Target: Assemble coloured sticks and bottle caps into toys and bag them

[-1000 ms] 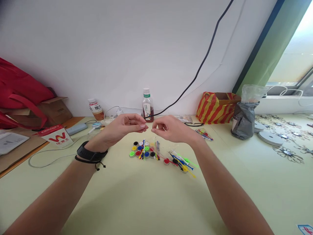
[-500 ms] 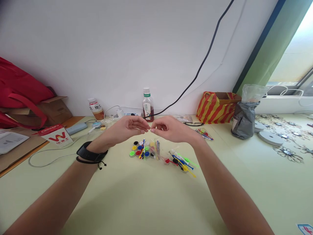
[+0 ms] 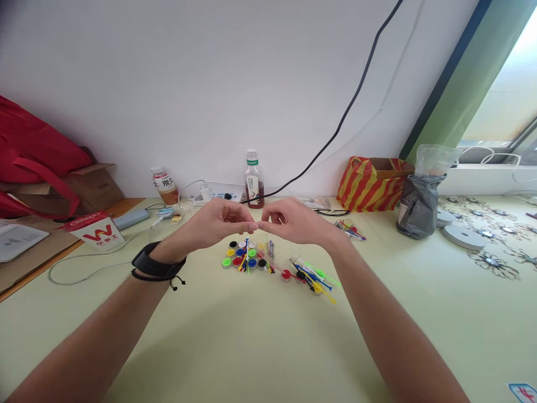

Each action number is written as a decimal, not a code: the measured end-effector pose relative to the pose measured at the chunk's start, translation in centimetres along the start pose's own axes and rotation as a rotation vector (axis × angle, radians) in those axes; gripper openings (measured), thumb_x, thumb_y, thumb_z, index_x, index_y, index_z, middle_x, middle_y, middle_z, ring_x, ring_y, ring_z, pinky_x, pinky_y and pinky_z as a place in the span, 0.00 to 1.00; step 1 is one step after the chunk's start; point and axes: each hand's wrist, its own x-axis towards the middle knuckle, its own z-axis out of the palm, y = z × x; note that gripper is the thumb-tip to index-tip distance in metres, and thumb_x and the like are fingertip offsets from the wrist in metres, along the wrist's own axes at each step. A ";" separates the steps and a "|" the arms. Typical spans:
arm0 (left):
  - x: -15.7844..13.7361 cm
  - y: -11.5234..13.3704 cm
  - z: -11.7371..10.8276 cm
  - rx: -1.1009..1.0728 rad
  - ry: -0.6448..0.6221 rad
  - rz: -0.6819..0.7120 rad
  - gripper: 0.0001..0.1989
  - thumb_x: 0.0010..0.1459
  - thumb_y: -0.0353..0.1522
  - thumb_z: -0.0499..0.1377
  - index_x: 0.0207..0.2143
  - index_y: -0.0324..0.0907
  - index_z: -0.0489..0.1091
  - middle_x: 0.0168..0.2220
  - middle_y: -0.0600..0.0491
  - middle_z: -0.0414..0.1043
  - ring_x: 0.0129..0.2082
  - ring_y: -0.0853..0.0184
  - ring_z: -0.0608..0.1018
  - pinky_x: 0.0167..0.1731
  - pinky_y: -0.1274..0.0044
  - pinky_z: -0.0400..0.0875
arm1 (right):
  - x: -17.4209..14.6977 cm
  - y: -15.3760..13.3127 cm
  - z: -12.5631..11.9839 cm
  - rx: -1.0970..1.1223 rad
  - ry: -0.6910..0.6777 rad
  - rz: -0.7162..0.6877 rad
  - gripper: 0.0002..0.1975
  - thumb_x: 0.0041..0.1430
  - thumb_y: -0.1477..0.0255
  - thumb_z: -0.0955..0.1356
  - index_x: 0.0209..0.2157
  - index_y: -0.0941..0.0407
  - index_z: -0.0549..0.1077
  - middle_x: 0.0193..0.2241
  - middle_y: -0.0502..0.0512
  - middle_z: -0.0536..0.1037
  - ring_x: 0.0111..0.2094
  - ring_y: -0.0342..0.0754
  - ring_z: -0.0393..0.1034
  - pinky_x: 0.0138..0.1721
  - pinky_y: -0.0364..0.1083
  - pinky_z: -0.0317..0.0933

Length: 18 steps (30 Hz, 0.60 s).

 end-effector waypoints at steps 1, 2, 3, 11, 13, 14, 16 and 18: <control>-0.1 0.0 -0.2 0.006 -0.027 0.001 0.16 0.60 0.44 0.66 0.34 0.40 0.80 0.28 0.51 0.77 0.27 0.69 0.75 0.25 0.79 0.67 | 0.0 0.1 0.0 0.018 -0.009 0.006 0.15 0.66 0.59 0.67 0.31 0.55 0.76 0.20 0.46 0.64 0.23 0.41 0.55 0.24 0.43 0.47; -0.1 0.0 -0.5 0.006 -0.058 0.003 0.16 0.60 0.44 0.65 0.34 0.40 0.80 0.28 0.51 0.78 0.28 0.68 0.75 0.26 0.78 0.68 | 0.1 0.2 0.1 0.039 -0.020 0.009 0.16 0.66 0.58 0.67 0.31 0.55 0.76 0.21 0.46 0.64 0.23 0.41 0.55 0.24 0.43 0.47; -0.2 -0.1 -0.9 0.002 -0.092 0.006 0.15 0.61 0.44 0.65 0.34 0.40 0.80 0.29 0.51 0.78 0.29 0.68 0.76 0.28 0.78 0.69 | 0.1 0.2 0.1 0.060 -0.032 0.007 0.17 0.66 0.57 0.67 0.31 0.55 0.75 0.21 0.46 0.63 0.23 0.41 0.54 0.24 0.43 0.47; -0.2 -1.7 -3.0 -0.009 -0.248 -0.035 0.14 0.62 0.42 0.64 0.41 0.42 0.81 0.38 0.48 0.82 0.39 0.63 0.83 0.41 0.74 0.78 | -0.2 0.3 -0.7 0.181 -0.111 -0.011 0.19 0.67 0.54 0.65 0.32 0.55 0.73 0.23 0.47 0.62 0.24 0.42 0.51 0.24 0.44 0.47; -0.1 -2.1 -2.9 -0.046 -0.226 -0.043 0.15 0.59 0.40 0.68 0.45 0.44 0.81 0.43 0.48 0.83 0.44 0.61 0.83 0.45 0.73 0.79 | -0.3 0.3 -0.8 0.178 -0.123 -0.020 0.18 0.67 0.55 0.65 0.33 0.55 0.73 0.23 0.47 0.63 0.24 0.42 0.52 0.24 0.44 0.48; -0.1 -2.1 -2.8 -0.074 -0.207 -0.047 0.16 0.57 0.40 0.69 0.47 0.44 0.80 0.45 0.48 0.83 0.46 0.60 0.83 0.46 0.72 0.79 | -0.3 0.3 -0.9 0.172 -0.128 -0.023 0.17 0.67 0.56 0.65 0.33 0.55 0.74 0.23 0.47 0.63 0.24 0.43 0.53 0.24 0.44 0.49; -0.1 -2.1 -2.6 -0.141 -0.178 -0.056 0.19 0.55 0.38 0.71 0.48 0.44 0.80 0.47 0.47 0.82 0.48 0.59 0.83 0.48 0.71 0.80 | -0.3 0.4 -0.9 0.156 -0.128 -0.022 0.14 0.68 0.60 0.64 0.34 0.54 0.74 0.24 0.47 0.65 0.25 0.43 0.55 0.25 0.44 0.50; -0.2 -1.9 -2.4 -0.202 -0.168 -0.058 0.20 0.54 0.38 0.72 0.49 0.44 0.80 0.46 0.46 0.82 0.47 0.58 0.84 0.48 0.71 0.80 | -0.3 0.6 -0.8 0.117 -0.094 0.000 0.10 0.68 0.67 0.62 0.38 0.53 0.74 0.26 0.48 0.68 0.26 0.43 0.58 0.27 0.44 0.52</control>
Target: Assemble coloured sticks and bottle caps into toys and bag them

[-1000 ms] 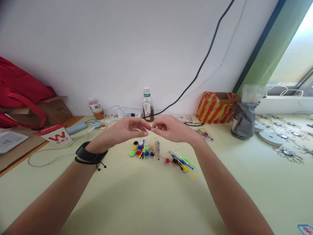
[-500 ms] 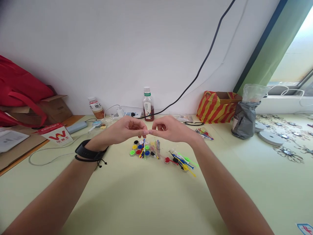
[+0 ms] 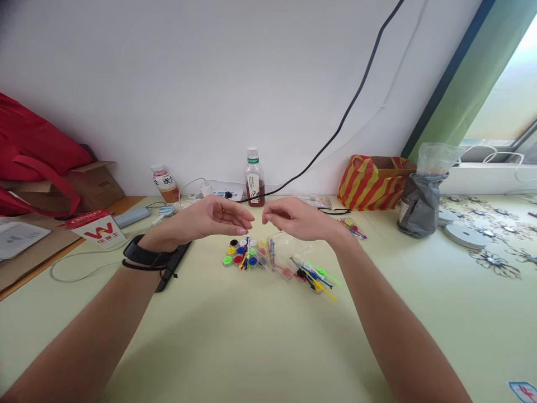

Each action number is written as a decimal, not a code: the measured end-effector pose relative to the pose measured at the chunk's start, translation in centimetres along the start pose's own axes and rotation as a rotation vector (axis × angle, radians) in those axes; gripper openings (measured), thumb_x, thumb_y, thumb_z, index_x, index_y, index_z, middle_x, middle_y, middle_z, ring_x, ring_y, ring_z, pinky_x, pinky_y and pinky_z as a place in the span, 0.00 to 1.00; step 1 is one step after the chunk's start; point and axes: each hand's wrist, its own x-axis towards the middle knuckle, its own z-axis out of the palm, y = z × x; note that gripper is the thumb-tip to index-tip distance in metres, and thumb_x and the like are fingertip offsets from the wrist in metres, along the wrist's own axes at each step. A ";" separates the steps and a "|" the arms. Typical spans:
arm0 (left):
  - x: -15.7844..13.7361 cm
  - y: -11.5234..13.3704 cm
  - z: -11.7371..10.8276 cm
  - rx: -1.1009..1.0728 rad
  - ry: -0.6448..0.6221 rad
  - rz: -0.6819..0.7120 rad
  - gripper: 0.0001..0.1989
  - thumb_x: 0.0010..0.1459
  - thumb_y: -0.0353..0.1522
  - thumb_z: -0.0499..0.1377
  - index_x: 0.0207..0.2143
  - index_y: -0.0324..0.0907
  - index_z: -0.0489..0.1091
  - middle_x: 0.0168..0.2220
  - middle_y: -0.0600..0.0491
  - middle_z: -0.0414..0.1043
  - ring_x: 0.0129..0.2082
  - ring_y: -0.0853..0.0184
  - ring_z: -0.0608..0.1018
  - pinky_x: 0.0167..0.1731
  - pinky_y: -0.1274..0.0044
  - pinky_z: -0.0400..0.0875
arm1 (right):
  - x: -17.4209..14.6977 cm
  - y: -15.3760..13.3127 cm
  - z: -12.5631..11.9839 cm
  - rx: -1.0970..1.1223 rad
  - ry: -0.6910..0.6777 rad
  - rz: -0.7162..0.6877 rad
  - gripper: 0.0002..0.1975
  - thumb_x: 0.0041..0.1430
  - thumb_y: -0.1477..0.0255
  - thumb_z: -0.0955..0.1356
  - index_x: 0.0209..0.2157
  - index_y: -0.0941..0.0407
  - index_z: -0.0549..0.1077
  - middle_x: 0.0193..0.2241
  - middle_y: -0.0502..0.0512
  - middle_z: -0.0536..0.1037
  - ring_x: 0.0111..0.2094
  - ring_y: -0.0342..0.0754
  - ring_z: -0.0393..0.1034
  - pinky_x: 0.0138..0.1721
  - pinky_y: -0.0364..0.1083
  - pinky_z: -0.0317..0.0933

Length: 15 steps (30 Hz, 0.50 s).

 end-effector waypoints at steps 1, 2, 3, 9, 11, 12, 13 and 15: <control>-0.1 0.1 0.1 -0.019 0.001 0.001 0.20 0.53 0.37 0.73 0.49 0.44 0.80 0.46 0.46 0.83 0.47 0.59 0.84 0.48 0.71 0.80 | 0.0 0.1 0.0 -0.032 0.028 0.015 0.10 0.67 0.70 0.61 0.40 0.53 0.74 0.26 0.48 0.69 0.26 0.44 0.59 0.27 0.44 0.52; -0.1 0.2 0.1 -0.030 0.002 0.001 0.20 0.53 0.37 0.73 0.49 0.44 0.80 0.46 0.46 0.83 0.46 0.59 0.84 0.48 0.71 0.80 | 0.0 0.3 0.1 -0.070 0.056 0.030 0.11 0.66 0.73 0.60 0.41 0.52 0.74 0.27 0.47 0.69 0.26 0.44 0.60 0.28 0.44 0.52; -0.1 0.3 0.1 -0.035 0.004 -0.001 0.20 0.53 0.37 0.73 0.49 0.43 0.80 0.45 0.46 0.83 0.46 0.59 0.84 0.48 0.71 0.80 | 0.0 0.5 0.1 -0.111 0.077 0.043 0.12 0.66 0.74 0.60 0.41 0.52 0.74 0.27 0.47 0.70 0.26 0.44 0.60 0.29 0.44 0.52; -0.1 0.3 0.1 -0.035 0.020 -0.012 0.21 0.52 0.38 0.74 0.48 0.43 0.80 0.45 0.46 0.83 0.46 0.59 0.84 0.47 0.71 0.81 | -0.1 0.9 0.2 -0.205 -0.034 0.089 0.14 0.68 0.64 0.62 0.31 0.54 0.72 0.24 0.48 0.67 0.26 0.45 0.59 0.29 0.46 0.50; -0.1 0.3 0.2 -0.015 0.034 -0.002 0.20 0.53 0.39 0.73 0.48 0.43 0.80 0.44 0.46 0.83 0.46 0.59 0.84 0.48 0.72 0.81 | -0.1 0.7 0.2 -0.200 -0.055 0.109 0.20 0.70 0.57 0.62 0.27 0.54 0.69 0.23 0.48 0.64 0.25 0.45 0.57 0.28 0.46 0.50; -0.1 0.4 0.3 -0.003 0.044 0.005 0.19 0.54 0.39 0.72 0.47 0.43 0.81 0.43 0.46 0.83 0.46 0.59 0.84 0.48 0.72 0.80 | -0.1 0.6 0.1 -0.196 -0.054 0.117 0.22 0.70 0.54 0.61 0.28 0.54 0.69 0.23 0.48 0.64 0.25 0.45 0.57 0.29 0.47 0.50; -0.1 0.5 0.4 0.009 0.055 0.012 0.18 0.55 0.39 0.72 0.46 0.43 0.81 0.43 0.46 0.83 0.46 0.60 0.84 0.48 0.72 0.80 | -0.1 0.5 0.1 -0.187 -0.051 0.124 0.23 0.70 0.52 0.60 0.29 0.54 0.70 0.23 0.49 0.65 0.26 0.46 0.59 0.30 0.47 0.51; -0.1 0.7 0.7 0.029 0.074 0.029 0.16 0.55 0.38 0.71 0.45 0.42 0.81 0.42 0.47 0.83 0.44 0.60 0.84 0.46 0.73 0.81 | -0.2 0.3 0.0 -0.160 -0.049 0.147 0.25 0.71 0.51 0.58 0.34 0.53 0.74 0.26 0.51 0.69 0.29 0.48 0.63 0.31 0.47 0.54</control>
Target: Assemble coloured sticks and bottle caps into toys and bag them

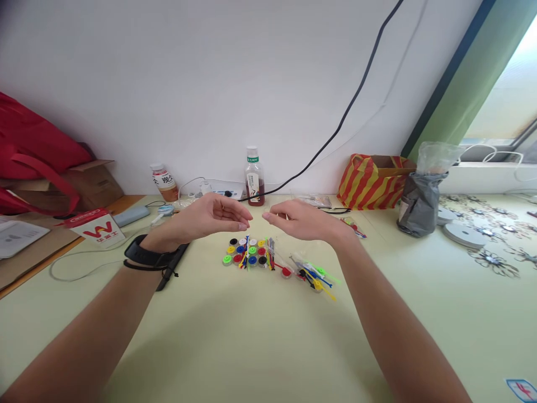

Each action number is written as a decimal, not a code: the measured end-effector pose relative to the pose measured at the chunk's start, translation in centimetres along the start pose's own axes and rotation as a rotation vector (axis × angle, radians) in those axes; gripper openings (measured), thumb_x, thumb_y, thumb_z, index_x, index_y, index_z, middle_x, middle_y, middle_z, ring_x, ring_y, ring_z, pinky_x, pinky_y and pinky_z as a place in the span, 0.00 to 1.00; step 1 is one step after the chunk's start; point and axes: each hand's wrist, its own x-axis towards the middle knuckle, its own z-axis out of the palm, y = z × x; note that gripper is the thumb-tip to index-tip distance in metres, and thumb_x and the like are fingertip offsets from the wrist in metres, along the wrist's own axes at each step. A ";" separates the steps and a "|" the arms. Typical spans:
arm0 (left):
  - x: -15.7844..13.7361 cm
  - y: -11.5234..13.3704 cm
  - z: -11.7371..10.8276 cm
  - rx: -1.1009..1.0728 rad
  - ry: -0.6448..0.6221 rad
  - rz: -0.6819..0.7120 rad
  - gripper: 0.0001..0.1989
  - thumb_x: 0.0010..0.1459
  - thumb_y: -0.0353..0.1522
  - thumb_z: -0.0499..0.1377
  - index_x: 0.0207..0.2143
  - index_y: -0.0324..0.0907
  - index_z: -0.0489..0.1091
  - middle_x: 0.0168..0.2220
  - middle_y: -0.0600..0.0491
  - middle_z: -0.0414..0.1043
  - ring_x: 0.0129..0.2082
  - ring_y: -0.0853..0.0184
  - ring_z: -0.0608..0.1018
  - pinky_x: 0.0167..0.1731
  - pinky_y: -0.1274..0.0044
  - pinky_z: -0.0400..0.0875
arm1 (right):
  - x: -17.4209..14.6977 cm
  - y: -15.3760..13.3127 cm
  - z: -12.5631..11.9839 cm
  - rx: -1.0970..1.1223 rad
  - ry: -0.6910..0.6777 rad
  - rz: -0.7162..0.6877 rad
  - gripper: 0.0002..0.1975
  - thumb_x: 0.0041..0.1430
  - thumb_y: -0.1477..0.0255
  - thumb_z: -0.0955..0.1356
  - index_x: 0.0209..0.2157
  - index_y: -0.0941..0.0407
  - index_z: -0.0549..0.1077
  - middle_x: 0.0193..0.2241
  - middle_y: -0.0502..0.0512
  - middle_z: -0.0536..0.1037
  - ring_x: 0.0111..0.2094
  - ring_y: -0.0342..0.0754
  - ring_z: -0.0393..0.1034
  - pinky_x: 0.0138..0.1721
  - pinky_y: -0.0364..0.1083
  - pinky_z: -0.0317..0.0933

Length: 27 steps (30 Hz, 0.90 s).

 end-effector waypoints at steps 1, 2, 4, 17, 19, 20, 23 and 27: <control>0.0 0.1 0.1 0.008 0.007 0.009 0.16 0.54 0.38 0.72 0.44 0.42 0.81 0.41 0.47 0.83 0.44 0.60 0.84 0.45 0.73 0.81 | -0.1 -0.1 -0.1 0.015 -0.006 0.016 0.26 0.71 0.50 0.57 0.37 0.53 0.75 0.28 0.52 0.71 0.31 0.49 0.65 0.32 0.47 0.55; 0.0 0.1 0.2 0.017 0.012 0.016 0.15 0.54 0.38 0.72 0.43 0.41 0.81 0.40 0.47 0.83 0.42 0.60 0.84 0.44 0.73 0.81 | -0.2 -0.1 -0.1 0.029 -0.011 0.032 0.26 0.72 0.50 0.56 0.39 0.53 0.76 0.31 0.53 0.74 0.33 0.50 0.67 0.33 0.48 0.56; 0.1 0.1 0.3 0.040 0.022 0.025 0.15 0.53 0.37 0.72 0.42 0.41 0.81 0.38 0.47 0.83 0.39 0.61 0.84 0.41 0.74 0.81 | -0.3 -0.1 -0.3 0.053 -0.012 0.059 0.28 0.72 0.49 0.55 0.41 0.53 0.77 0.35 0.55 0.76 0.36 0.51 0.70 0.35 0.48 0.58; 0.0 0.4 0.8 0.096 0.020 0.042 0.04 0.50 0.26 0.66 0.30 0.39 0.75 0.29 0.53 0.79 0.28 0.70 0.79 0.29 0.80 0.76 | -0.7 -0.3 -0.7 0.085 -0.033 0.131 0.31 0.70 0.44 0.54 0.43 0.51 0.78 0.39 0.57 0.77 0.39 0.53 0.72 0.35 0.48 0.61; 0.1 0.4 0.9 0.084 0.017 0.043 0.04 0.50 0.27 0.67 0.30 0.39 0.75 0.29 0.53 0.79 0.27 0.70 0.79 0.29 0.80 0.76 | -0.7 -0.5 -0.8 0.081 -0.033 0.131 0.31 0.70 0.44 0.54 0.43 0.51 0.78 0.39 0.57 0.77 0.39 0.54 0.72 0.35 0.48 0.61; 0.1 0.3 0.9 0.074 0.013 0.041 0.05 0.50 0.27 0.67 0.31 0.39 0.75 0.30 0.53 0.79 0.28 0.70 0.79 0.30 0.80 0.76 | -0.8 -0.5 -0.8 0.077 -0.032 0.131 0.31 0.70 0.44 0.54 0.43 0.51 0.78 0.39 0.57 0.77 0.39 0.54 0.72 0.35 0.48 0.61; 0.2 0.2 0.7 0.031 0.001 0.025 0.08 0.51 0.32 0.70 0.33 0.39 0.76 0.33 0.50 0.81 0.31 0.67 0.82 0.34 0.78 0.79 | -0.9 -0.6 -1.0 0.068 -0.026 0.131 0.31 0.70 0.44 0.54 0.44 0.51 0.78 0.39 0.57 0.77 0.38 0.53 0.72 0.35 0.48 0.61; 0.1 0.0 0.3 -0.012 0.005 0.012 0.15 0.51 0.37 0.73 0.37 0.39 0.76 0.37 0.47 0.82 0.36 0.63 0.83 0.38 0.73 0.81 | -0.9 -0.4 -1.1 0.065 -0.004 0.123 0.31 0.70 0.44 0.55 0.43 0.51 0.78 0.38 0.57 0.77 0.38 0.54 0.71 0.34 0.47 0.61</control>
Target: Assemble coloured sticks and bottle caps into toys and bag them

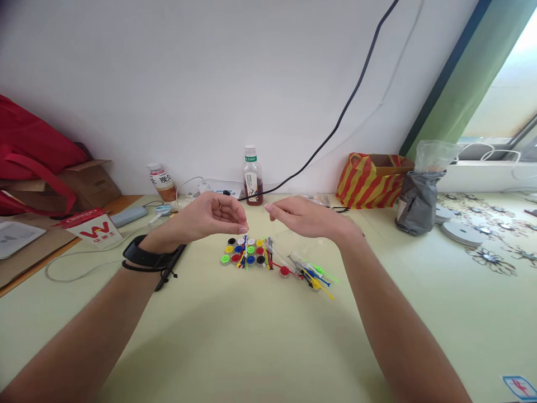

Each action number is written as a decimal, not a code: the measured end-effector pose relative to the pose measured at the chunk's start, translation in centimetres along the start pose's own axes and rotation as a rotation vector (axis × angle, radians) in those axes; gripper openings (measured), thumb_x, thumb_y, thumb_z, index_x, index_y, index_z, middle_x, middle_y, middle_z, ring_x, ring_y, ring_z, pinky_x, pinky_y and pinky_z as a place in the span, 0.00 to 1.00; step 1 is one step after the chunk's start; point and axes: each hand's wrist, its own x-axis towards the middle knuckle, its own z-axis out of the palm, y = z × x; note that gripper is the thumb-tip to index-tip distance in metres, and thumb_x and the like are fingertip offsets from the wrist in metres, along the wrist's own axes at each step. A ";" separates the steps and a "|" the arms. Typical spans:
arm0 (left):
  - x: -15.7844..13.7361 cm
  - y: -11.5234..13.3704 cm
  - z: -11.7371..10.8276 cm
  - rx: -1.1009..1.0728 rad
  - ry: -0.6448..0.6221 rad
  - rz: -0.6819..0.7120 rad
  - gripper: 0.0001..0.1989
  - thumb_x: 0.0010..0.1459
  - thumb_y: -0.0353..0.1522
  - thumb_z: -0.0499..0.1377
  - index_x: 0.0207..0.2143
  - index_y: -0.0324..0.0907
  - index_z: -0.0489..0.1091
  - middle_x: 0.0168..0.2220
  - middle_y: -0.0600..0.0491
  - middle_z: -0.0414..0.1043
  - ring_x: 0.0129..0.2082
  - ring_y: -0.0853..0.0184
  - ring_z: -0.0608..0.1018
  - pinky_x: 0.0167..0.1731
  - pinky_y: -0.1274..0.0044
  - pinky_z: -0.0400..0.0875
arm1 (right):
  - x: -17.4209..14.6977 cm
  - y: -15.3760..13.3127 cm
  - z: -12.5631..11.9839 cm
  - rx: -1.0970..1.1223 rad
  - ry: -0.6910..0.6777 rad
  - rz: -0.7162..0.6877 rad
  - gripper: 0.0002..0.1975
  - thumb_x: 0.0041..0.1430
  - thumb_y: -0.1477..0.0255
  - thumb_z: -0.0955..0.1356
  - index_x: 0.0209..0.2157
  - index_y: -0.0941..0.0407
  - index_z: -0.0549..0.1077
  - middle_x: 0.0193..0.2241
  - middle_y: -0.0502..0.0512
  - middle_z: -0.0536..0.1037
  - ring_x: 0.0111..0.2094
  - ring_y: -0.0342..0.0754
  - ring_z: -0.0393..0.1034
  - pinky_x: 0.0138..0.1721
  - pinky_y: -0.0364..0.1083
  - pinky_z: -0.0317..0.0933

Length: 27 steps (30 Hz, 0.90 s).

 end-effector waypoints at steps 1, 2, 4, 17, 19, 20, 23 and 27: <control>0.0 0.0 0.0 -0.001 0.002 0.007 0.16 0.51 0.37 0.73 0.38 0.39 0.76 0.37 0.47 0.82 0.36 0.63 0.83 0.39 0.73 0.81 | 0.0 0.1 0.0 0.000 0.004 -0.002 0.31 0.70 0.44 0.55 0.43 0.50 0.78 0.37 0.56 0.77 0.38 0.53 0.71 0.34 0.47 0.61; -0.1 0.0 -0.1 0.004 0.002 0.021 0.16 0.51 0.37 0.72 0.39 0.40 0.76 0.39 0.47 0.82 0.38 0.62 0.83 0.39 0.72 0.81 | 0.0 0.1 0.0 0.000 0.005 -0.005 0.30 0.70 0.44 0.55 0.42 0.50 0.79 0.37 0.56 0.77 0.37 0.53 0.71 0.34 0.47 0.61; -0.2 0.1 -0.1 0.040 0.016 0.081 0.14 0.53 0.35 0.70 0.41 0.41 0.76 0.42 0.47 0.81 0.42 0.61 0.83 0.42 0.71 0.80 | 0.1 0.3 0.0 -0.001 0.004 -0.013 0.30 0.70 0.45 0.56 0.42 0.51 0.78 0.35 0.56 0.77 0.36 0.52 0.71 0.33 0.47 0.60; 0.5 -0.5 1.8 0.336 0.035 0.149 0.21 0.59 0.46 0.66 0.50 0.44 0.76 0.48 0.48 0.80 0.42 0.62 0.80 0.40 0.74 0.75 | 0.0 -0.7 -0.2 0.123 0.104 -0.201 0.21 0.69 0.52 0.63 0.38 0.54 0.77 0.26 0.50 0.69 0.26 0.44 0.58 0.26 0.44 0.53; 0.7 -0.7 2.0 0.323 -0.025 0.145 0.18 0.61 0.47 0.64 0.42 0.43 0.79 0.38 0.50 0.81 0.35 0.65 0.79 0.34 0.76 0.73 | 0.0 -0.6 -0.2 0.140 0.075 -0.232 0.19 0.65 0.52 0.68 0.41 0.53 0.77 0.27 0.50 0.70 0.28 0.45 0.62 0.29 0.44 0.57; 0.8 -0.8 2.0 0.319 -0.044 0.137 0.17 0.61 0.47 0.63 0.38 0.42 0.79 0.34 0.51 0.80 0.32 0.66 0.78 0.31 0.77 0.71 | 0.0 -0.4 -0.2 0.145 0.070 -0.230 0.19 0.62 0.52 0.70 0.44 0.52 0.77 0.30 0.51 0.72 0.31 0.46 0.65 0.32 0.45 0.60; 0.9 -1.4 1.5 0.262 -0.008 0.090 0.18 0.60 0.47 0.64 0.34 0.40 0.79 0.30 0.51 0.79 0.29 0.67 0.76 0.29 0.77 0.69 | 0.4 1.1 -0.1 0.180 0.032 -0.138 0.28 0.55 0.54 0.75 0.55 0.48 0.74 0.44 0.55 0.77 0.41 0.51 0.72 0.40 0.47 0.66; 1.2 -3.0 0.1 0.178 0.071 0.036 0.18 0.59 0.47 0.66 0.36 0.40 0.80 0.33 0.48 0.81 0.32 0.66 0.78 0.32 0.76 0.73 | 1.4 4.0 0.3 0.349 -0.123 -0.051 0.32 0.54 0.60 0.76 0.59 0.50 0.70 0.40 0.55 0.79 0.41 0.52 0.75 0.43 0.50 0.69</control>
